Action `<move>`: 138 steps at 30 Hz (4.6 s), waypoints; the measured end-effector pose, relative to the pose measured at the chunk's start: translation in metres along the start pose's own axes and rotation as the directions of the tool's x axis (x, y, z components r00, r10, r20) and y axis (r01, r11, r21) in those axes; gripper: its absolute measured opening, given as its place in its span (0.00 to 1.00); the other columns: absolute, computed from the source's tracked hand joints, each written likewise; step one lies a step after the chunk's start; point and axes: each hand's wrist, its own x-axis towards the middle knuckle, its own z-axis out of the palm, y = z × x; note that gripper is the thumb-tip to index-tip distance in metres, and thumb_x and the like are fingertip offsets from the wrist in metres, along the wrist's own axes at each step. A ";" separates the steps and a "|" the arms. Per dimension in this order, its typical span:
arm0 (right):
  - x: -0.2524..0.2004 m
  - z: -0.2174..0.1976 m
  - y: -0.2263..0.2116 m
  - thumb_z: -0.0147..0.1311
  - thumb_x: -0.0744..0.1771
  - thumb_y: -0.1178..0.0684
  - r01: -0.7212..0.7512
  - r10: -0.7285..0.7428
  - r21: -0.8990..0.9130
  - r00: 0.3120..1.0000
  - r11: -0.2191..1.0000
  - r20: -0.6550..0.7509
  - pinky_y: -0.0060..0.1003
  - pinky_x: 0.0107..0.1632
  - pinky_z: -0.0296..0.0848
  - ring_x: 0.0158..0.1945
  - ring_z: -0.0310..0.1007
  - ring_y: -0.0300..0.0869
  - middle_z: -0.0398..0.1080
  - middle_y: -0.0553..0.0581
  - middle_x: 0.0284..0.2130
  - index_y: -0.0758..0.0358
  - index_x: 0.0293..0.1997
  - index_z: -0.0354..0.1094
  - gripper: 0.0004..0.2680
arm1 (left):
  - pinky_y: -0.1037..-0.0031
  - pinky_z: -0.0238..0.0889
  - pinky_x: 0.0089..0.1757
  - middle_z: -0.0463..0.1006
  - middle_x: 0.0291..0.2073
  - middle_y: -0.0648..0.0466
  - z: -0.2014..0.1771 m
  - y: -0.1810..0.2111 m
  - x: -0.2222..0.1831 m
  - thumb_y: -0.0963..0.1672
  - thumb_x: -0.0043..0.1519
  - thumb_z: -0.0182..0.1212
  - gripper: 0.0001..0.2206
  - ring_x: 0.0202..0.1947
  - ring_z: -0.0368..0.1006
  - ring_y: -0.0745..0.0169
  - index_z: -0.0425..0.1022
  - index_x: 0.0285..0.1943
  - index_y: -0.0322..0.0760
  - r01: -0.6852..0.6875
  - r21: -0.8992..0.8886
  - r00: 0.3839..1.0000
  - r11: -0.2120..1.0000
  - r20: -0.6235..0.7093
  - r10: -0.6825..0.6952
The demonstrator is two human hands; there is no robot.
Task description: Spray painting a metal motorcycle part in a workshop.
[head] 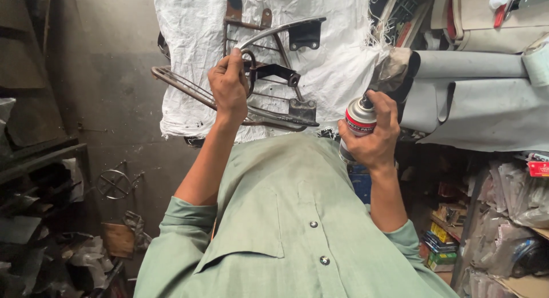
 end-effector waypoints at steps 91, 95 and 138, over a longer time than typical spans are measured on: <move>-0.041 -0.032 0.058 0.68 0.60 0.53 0.122 -0.142 0.086 0.947 0.989 0.289 0.47 0.48 0.80 0.46 0.79 0.57 0.66 0.68 0.55 0.51 0.63 0.64 0.24 | 0.69 0.39 0.20 0.46 0.10 0.59 -0.005 -0.193 -0.041 0.49 0.60 0.47 0.22 0.12 0.41 0.64 0.44 0.13 0.51 0.447 -0.353 0.894 0.822 0.139 -0.426; -0.036 -0.031 0.058 0.68 0.60 0.53 0.113 -0.135 0.090 0.946 0.990 0.295 0.48 0.48 0.80 0.45 0.79 0.57 0.66 0.67 0.55 0.52 0.63 0.65 0.24 | 0.68 0.40 0.20 0.47 0.09 0.58 -0.004 -0.193 -0.039 0.49 0.60 0.48 0.22 0.12 0.42 0.63 0.44 0.13 0.51 0.446 -0.344 0.894 0.826 0.125 -0.431; -0.054 -0.036 0.060 0.67 0.61 0.53 0.047 -0.048 0.009 0.977 0.999 0.207 0.51 0.47 0.78 0.47 0.77 0.60 0.65 0.64 0.56 0.50 0.64 0.61 0.25 | 0.70 0.32 0.18 0.45 0.11 0.63 0.032 -0.153 -0.061 0.53 0.63 0.50 0.21 0.11 0.38 0.68 0.48 0.19 0.51 0.583 -0.161 0.787 0.796 -0.131 -0.603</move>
